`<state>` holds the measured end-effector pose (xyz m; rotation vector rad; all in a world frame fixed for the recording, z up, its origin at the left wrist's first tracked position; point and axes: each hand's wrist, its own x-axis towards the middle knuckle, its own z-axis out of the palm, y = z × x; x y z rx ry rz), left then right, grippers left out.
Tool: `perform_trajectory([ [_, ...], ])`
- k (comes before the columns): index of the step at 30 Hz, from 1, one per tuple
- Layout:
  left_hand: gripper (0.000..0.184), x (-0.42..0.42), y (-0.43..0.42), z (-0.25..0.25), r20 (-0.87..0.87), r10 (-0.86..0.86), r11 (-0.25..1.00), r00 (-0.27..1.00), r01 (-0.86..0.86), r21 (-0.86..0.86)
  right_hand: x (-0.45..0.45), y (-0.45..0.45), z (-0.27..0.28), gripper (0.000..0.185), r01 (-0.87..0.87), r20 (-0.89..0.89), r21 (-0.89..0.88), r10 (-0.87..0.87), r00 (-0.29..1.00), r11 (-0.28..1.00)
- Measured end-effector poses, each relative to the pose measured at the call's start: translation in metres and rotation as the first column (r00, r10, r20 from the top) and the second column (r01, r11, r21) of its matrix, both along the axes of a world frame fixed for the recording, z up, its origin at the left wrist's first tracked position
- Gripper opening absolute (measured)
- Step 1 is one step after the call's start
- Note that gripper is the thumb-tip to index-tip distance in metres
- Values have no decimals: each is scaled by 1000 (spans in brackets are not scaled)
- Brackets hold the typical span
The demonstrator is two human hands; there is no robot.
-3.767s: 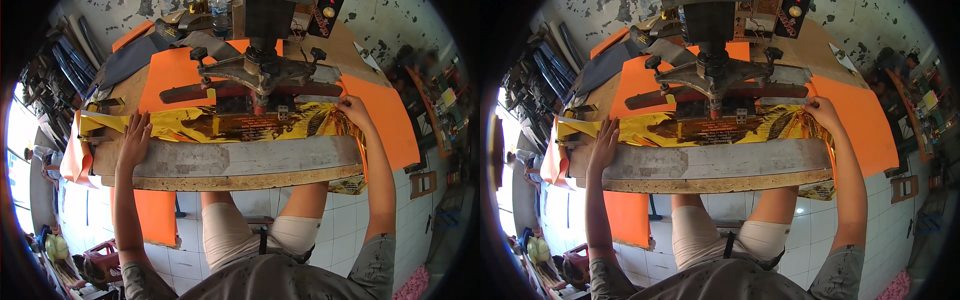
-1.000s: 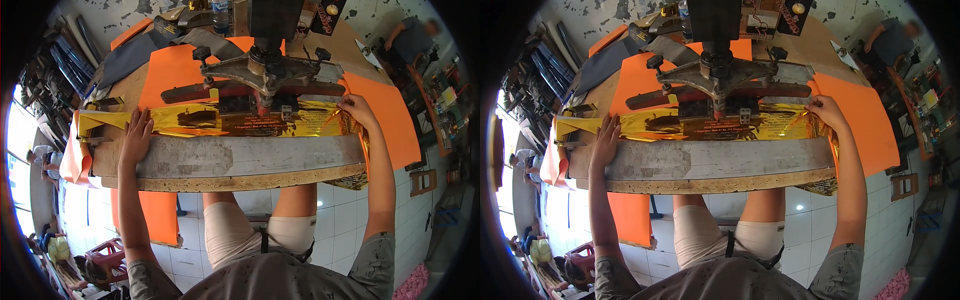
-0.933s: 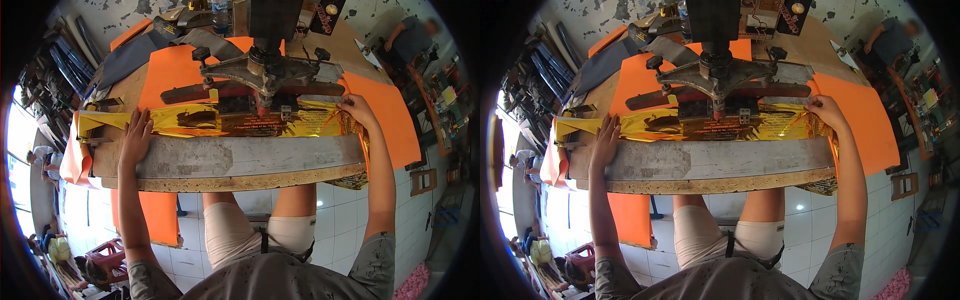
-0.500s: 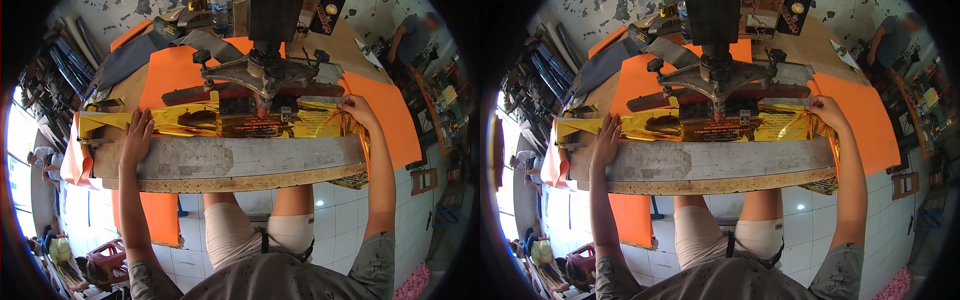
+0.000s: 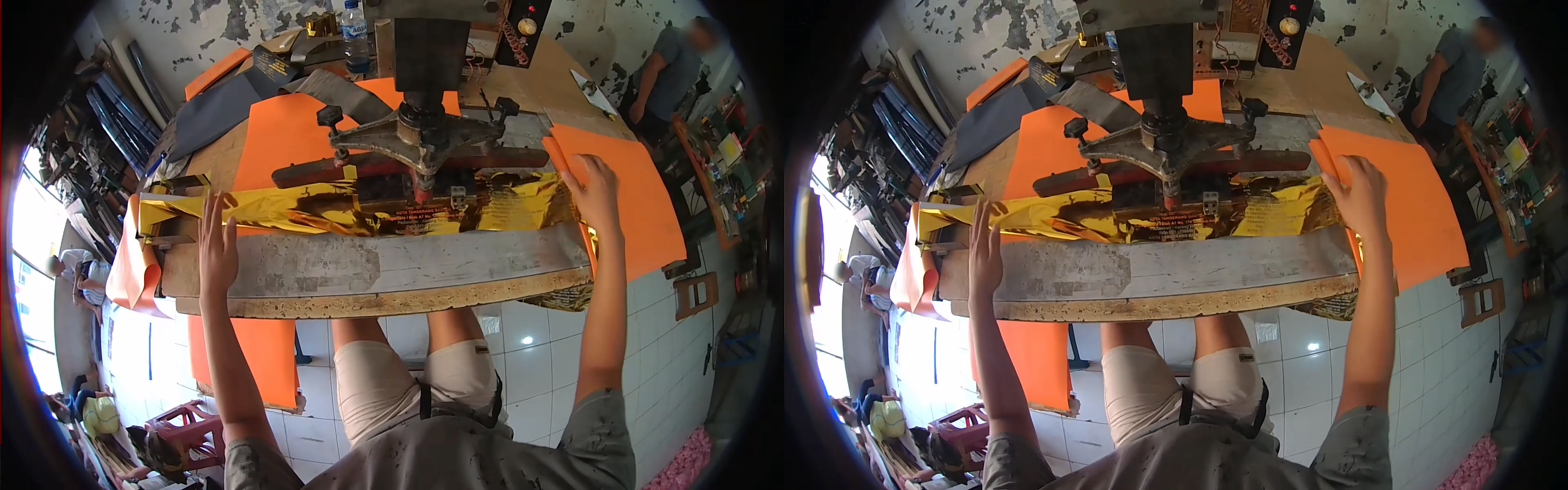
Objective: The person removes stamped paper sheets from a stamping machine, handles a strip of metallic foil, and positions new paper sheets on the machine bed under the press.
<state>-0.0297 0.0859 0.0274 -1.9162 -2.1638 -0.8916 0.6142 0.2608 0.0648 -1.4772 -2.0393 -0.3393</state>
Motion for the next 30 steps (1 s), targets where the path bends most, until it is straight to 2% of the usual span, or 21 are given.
perform_trajectory([
  [1, 53, 11, -12, 3, 38, 22, 999, 999, -23, 46, -16, -26, 11, 28, 52, 204, 258, -107, 973, 965],
  [3, 54, 37, -37, 4, 92, 10, 995, 996, -19, 101, -48, -71, 14, 27, 37, -78, 94, -30, 997, 995],
  [5, 55, 68, -60, -8, 139, -24, 988, 990, 3, 153, -67, -100, -16, 29, -107, -227, 36, 112, 967, 994],
  [7, 58, 105, -80, -25, 130, -44, 982, 991, 19, 187, -86, -119, -48, 30, -155, -214, -6, 150, 965, 988],
  [11, 62, 166, -106, -73, 13, 34, 981, 999, -36, 193, -97, -127, -41, 28, -185, -224, -71, 165, 960, 980],
  [16, 61, 182, -111, -127, 11, 83, 944, 996, -82, 318, -96, -127, -37, 26, -278, -115, -160, 261, 958, 947],
  [21, 55, 180, -101, -143, -18, 112, 907, 994, -95, 411, -94, -127, -37, 32, -318, -82, -229, 307, 948, 920],
  [30, 55, 180, -100, -140, -4, 68, 890, 998, -59, 452, -96, -131, -38, 36, -325, -38, -250, 326, 945, 912],
])
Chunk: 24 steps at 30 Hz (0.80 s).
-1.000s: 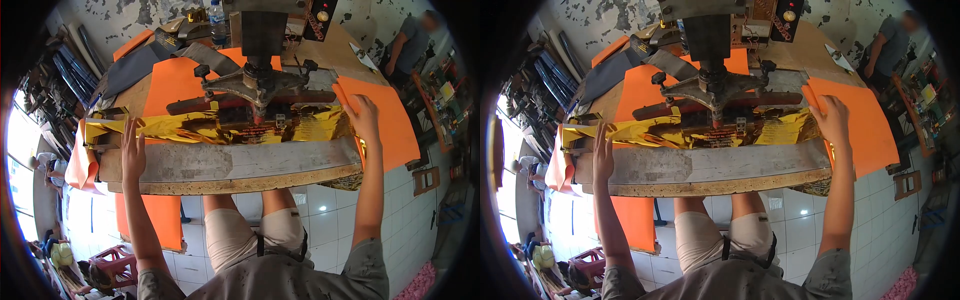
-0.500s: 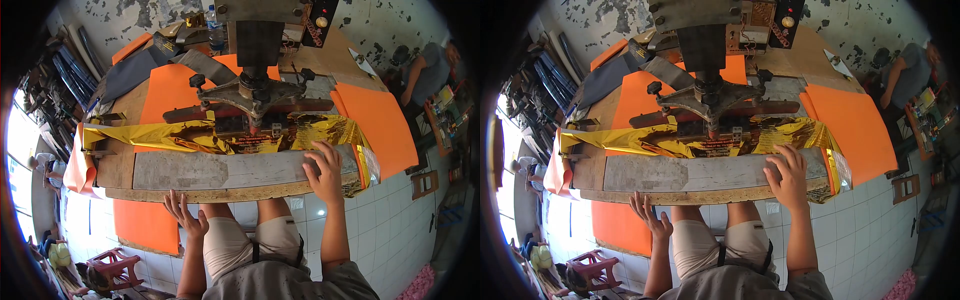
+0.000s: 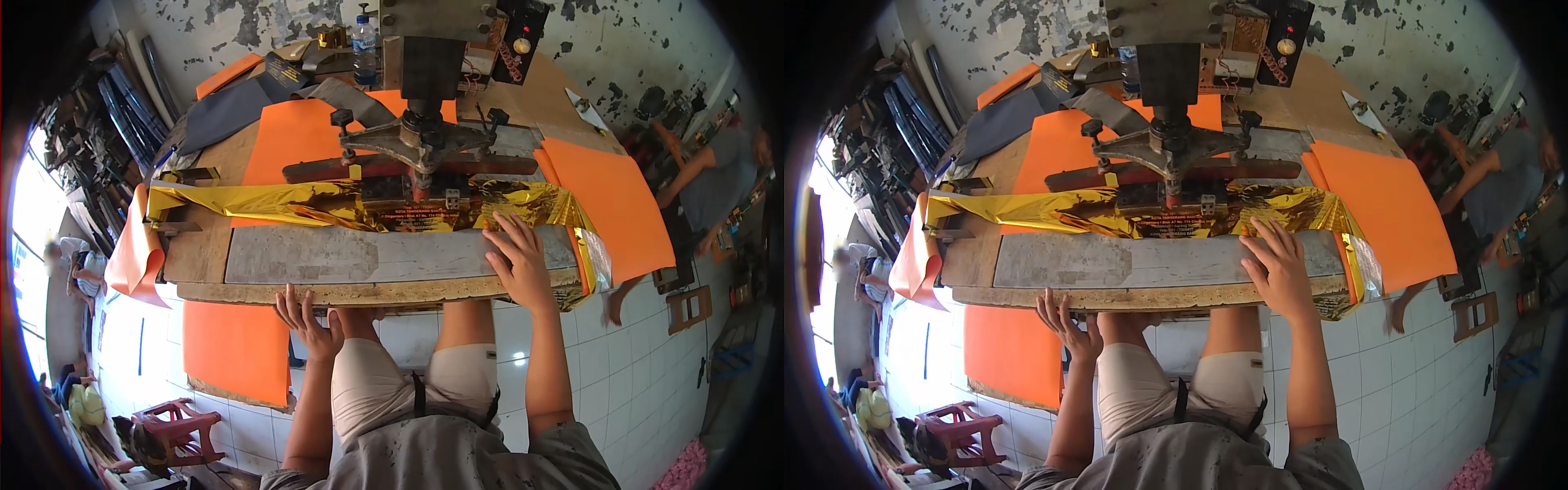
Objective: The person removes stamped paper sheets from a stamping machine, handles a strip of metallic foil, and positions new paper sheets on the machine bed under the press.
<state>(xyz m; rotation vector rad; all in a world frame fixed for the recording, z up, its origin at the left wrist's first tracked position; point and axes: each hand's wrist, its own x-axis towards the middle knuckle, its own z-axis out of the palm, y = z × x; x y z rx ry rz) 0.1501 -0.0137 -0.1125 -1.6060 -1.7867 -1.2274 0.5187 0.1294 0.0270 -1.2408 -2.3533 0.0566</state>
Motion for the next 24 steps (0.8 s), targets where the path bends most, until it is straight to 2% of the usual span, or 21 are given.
perform_trajectory([
  [8, 59, 4, -7, 8, 53, -56, 997, 997, 58, -48, 4, 5, -15, 38, -63, 39, 57, 61, 997, 996],
  [24, 65, 6, -16, 16, 30, -34, 992, 999, 37, -118, -8, 9, -15, 43, -81, 100, 97, 71, 992, 992],
])
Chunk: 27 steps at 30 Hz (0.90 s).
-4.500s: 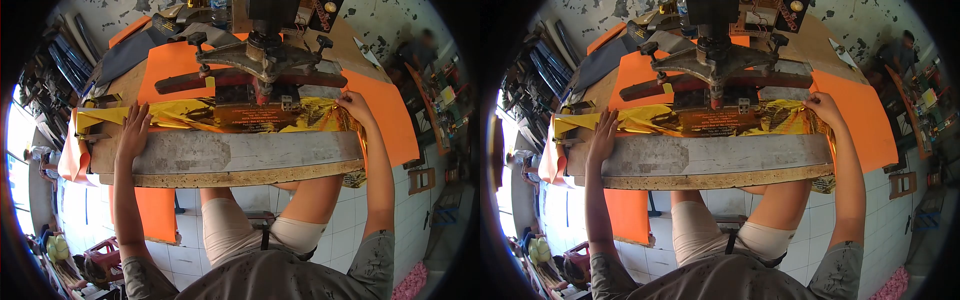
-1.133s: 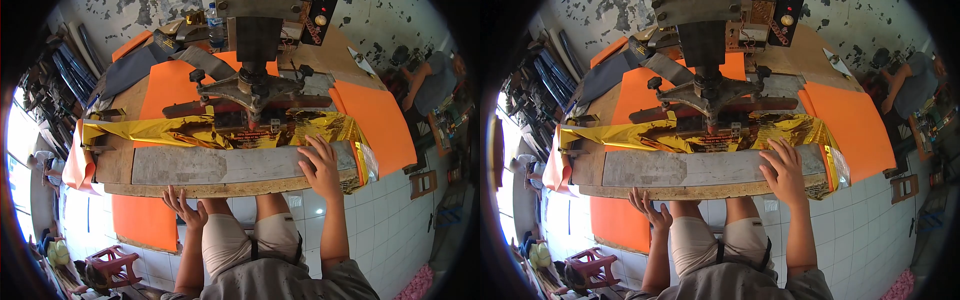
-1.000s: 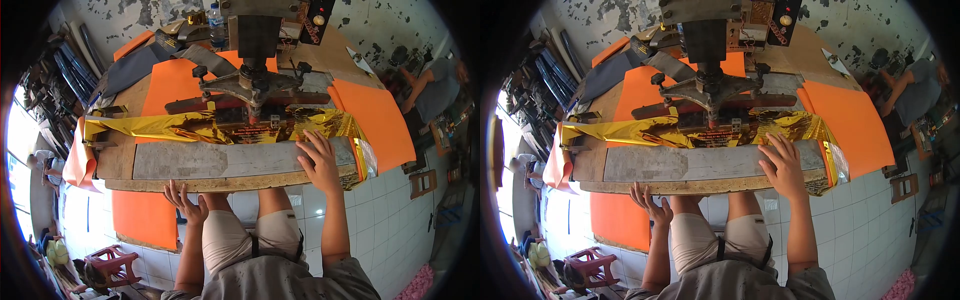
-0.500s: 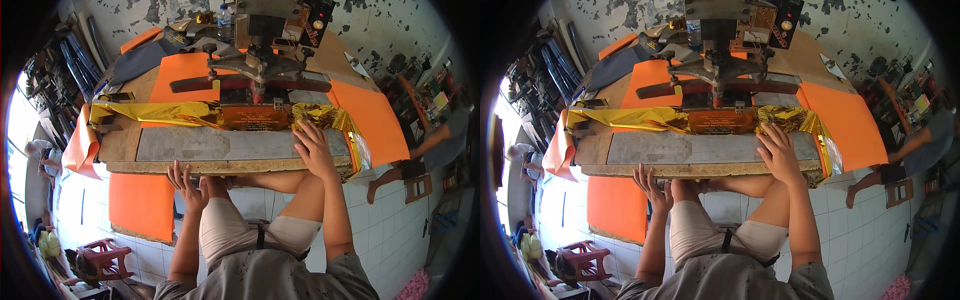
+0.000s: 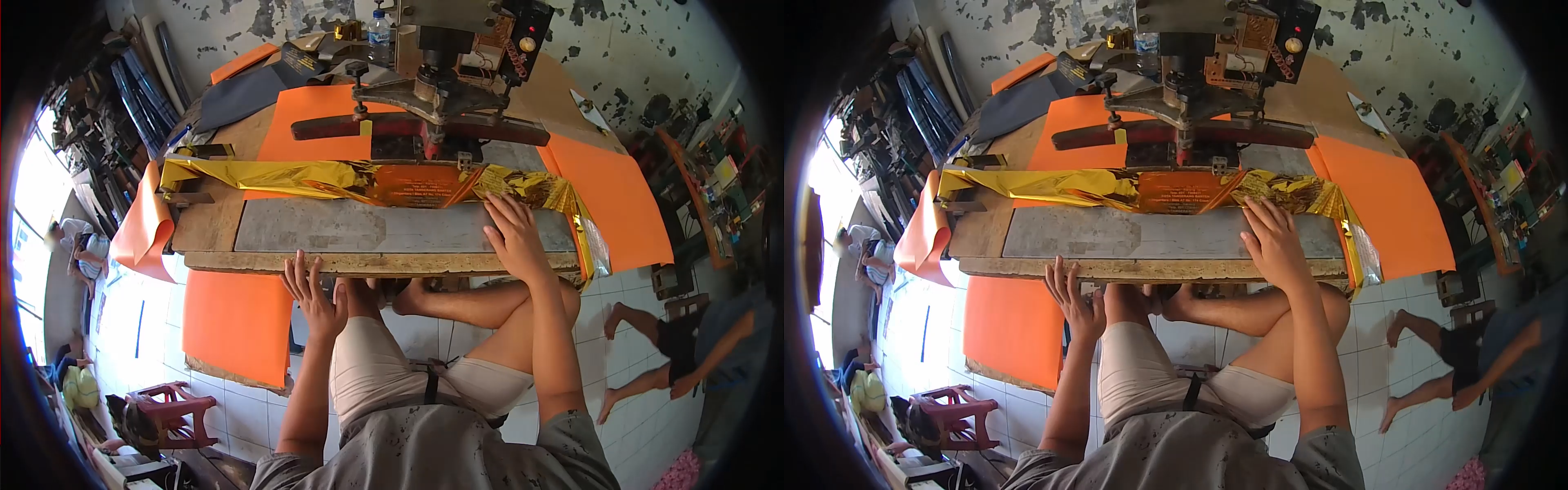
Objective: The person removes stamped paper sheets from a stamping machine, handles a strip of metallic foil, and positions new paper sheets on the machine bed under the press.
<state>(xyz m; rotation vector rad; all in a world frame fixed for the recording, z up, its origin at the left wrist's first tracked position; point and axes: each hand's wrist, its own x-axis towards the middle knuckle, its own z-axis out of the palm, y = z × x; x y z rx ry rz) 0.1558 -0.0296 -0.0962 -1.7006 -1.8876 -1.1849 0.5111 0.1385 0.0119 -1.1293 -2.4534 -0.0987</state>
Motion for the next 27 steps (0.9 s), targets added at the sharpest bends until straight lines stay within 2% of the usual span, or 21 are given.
perform_trajectory([
  [6, 65, 9, -5, 16, 59, -7, 1000, 998, 7, -3, -5, -7, 9, 44, 2, -5, 32, -1, 1000, 1000],
  [9, 60, 24, -10, 32, 113, 15, 998, 993, -21, 53, -5, -24, 24, 44, -4, -33, 50, 6, 999, 999],
  [12, 51, 56, -18, 35, 207, -135, 983, 969, 104, 152, -3, -48, 37, 44, -2, -48, 52, 5, 999, 999],
  [13, 43, 72, -19, 40, 296, -263, 958, 918, 212, 194, -3, -56, 41, 45, 0, -50, 51, 3, 999, 999],
  [15, 44, 99, -23, 56, 475, -505, 853, 721, 501, 146, -1, -76, 47, 45, 2, -45, 47, 0, 999, 999],
  [17, 50, 125, -20, 56, 697, -545, 686, 466, 726, 51, 1, -98, 54, 44, -3, -57, 30, 4, 998, 1000],
  [19, 59, 159, -14, 59, 899, -437, 527, -34, 800, 286, 5, -119, 58, 45, -20, -78, 4, 20, 997, 1000],
  [20, 63, 173, -11, 61, 900, -327, 465, -288, 780, 419, 7, -128, 59, 45, -30, -88, -8, 30, 996, 1000],
  [23, 75, 196, -8, 57, 845, -379, 427, -377, 739, 521, 10, -154, 55, 49, -52, -78, -18, 51, 996, 998],
  [26, 74, 197, -13, 45, 865, -297, 388, -405, 777, 496, 12, -171, 52, 45, -76, -115, -48, 70, 991, 996],
  [27, 69, 199, -12, 48, 835, -353, 376, -422, 753, 540, 13, -175, 51, 43, -82, -124, -67, 74, 990, 994],
])
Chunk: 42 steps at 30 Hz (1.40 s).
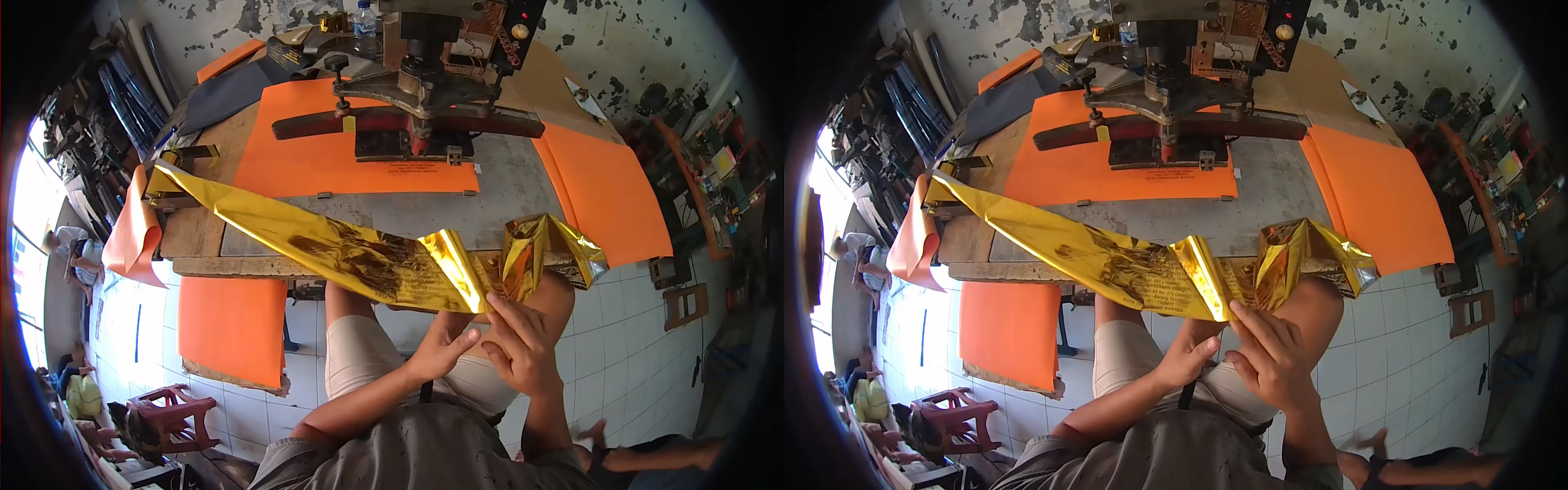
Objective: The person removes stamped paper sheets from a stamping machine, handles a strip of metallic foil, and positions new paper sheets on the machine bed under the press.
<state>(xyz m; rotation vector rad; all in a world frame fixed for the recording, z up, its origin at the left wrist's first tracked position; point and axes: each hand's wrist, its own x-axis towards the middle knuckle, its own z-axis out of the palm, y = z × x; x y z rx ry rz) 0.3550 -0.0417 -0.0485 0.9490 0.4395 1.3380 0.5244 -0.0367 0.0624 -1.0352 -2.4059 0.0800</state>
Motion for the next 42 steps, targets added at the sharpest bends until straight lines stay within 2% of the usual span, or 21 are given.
perform_trajectory([
  [3, 62, -8, -7, -5, 14, -135, 984, 991, 135, -119, 5, -13, -9, 35, -8, 3, -25, 8, 1000, 1000],
  [6, 55, -13, -8, -4, 31, -234, 971, 972, 235, -47, 6, -20, -13, 29, -39, 21, -27, 40, 999, 999],
  [9, 51, -3, -20, 0, 81, -71, 990, 994, 81, -118, 12, -23, -9, 26, -118, 12, -5, 118, 993, 993],
  [10, 46, -4, -21, 1, 64, -78, 988, 995, 86, -130, 11, -25, -7, 23, -105, -15, 26, 105, 994, 994],
  [13, 47, -3, -27, 9, 195, -23, 937, 981, 89, -337, 13, -25, -5, 20, -148, -82, 32, 150, 985, 989],
  [14, 41, -3, -27, 14, 225, 12, 924, 974, 75, -375, 12, -24, -6, 19, -145, -94, 32, 147, 985, 989],
  [17, 33, 0, -31, 14, 98, 105, 928, 990, -62, -368, 11, -24, -10, 18, -138, -130, 42, 142, 981, 990],
  [18, 33, 0, -30, 25, 62, 145, 947, 987, -120, -298, 11, -23, -11, 17, -139, -143, 47, 144, 979, 989],
  [21, 34, -6, -30, 26, -72, 90, 980, 993, -101, -169, 8, -21, -13, 17, -143, -174, 50, 149, 973, 988],
  [24, 33, -1, -32, 30, -45, 138, 974, 989, -143, -173, 7, -20, -13, 16, -142, -198, 42, 148, 969, 989],
  [28, 32, -1, -28, 29, -64, 117, 969, 991, -128, -211, 14, -20, -11, 19, -126, -237, 18, 126, 963, 992],
  [31, 31, -3, -23, 33, -135, 90, 978, 987, -113, -177, 25, -17, -15, 24, 81, -351, 73, -51, 935, 994],
  [32, 31, -2, -22, 35, -133, 87, 977, 987, -111, -180, 29, -10, -14, 35, 135, -324, 80, -102, 940, 988],
  [35, 30, 1, -23, 27, -141, 46, 981, 989, -71, -182, 18, 18, -5, 44, 241, -382, 26, -213, 899, 970],
  [38, 30, 1, -24, 22, -184, 23, 991, 983, -47, -129, 30, 32, -12, 52, 228, -299, -81, -242, 923, 970],
  [42, 30, 3, -23, 23, -213, 17, 996, 977, -35, -81, 37, 37, -17, 50, 258, -272, -212, -311, 911, 942],
])
